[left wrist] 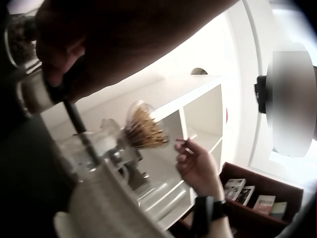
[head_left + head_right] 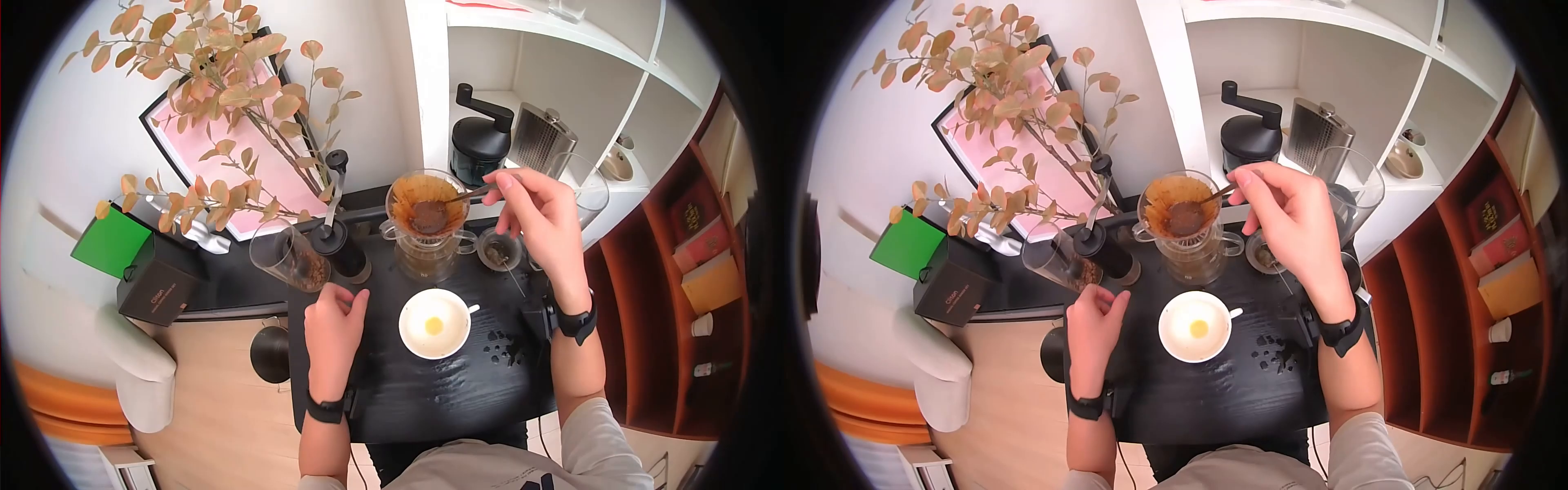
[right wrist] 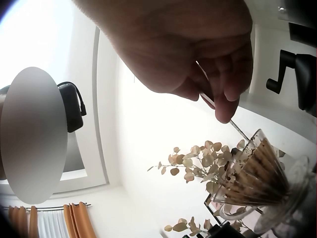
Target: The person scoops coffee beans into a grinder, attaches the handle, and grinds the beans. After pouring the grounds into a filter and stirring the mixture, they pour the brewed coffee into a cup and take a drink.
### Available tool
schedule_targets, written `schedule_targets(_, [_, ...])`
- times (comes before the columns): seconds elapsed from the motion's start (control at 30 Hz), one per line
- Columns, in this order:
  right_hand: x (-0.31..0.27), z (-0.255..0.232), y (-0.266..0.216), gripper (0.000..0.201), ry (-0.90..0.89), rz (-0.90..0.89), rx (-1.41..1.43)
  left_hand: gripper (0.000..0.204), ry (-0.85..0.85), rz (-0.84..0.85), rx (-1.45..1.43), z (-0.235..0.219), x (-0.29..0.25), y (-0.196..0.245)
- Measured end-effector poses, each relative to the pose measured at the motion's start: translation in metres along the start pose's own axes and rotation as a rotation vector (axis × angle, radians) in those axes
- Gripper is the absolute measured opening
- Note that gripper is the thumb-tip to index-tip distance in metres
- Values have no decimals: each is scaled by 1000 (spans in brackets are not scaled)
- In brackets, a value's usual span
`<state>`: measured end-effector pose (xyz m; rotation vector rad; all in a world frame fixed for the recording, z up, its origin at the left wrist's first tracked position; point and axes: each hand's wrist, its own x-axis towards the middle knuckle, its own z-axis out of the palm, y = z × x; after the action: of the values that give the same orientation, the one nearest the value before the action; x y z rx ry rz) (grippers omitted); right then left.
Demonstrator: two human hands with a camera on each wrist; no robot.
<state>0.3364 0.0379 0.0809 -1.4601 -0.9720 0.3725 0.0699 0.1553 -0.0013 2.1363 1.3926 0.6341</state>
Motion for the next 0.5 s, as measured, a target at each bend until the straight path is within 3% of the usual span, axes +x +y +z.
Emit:
schedule_targets(0.2, [-10, 3, 5, 25, 32, -11, 67, 12, -46, 161, -362, -35, 14, 58])
schedule_targets(0.27, [-11, 6, 5, 24, 36, -1, 81, 16, -15, 206, -437, -32, 26, 64])
schedule_targets(0.5, [-6, 10, 9, 23, 30, -26, 95, 26, -152, 92, -605, -19, 51, 64])
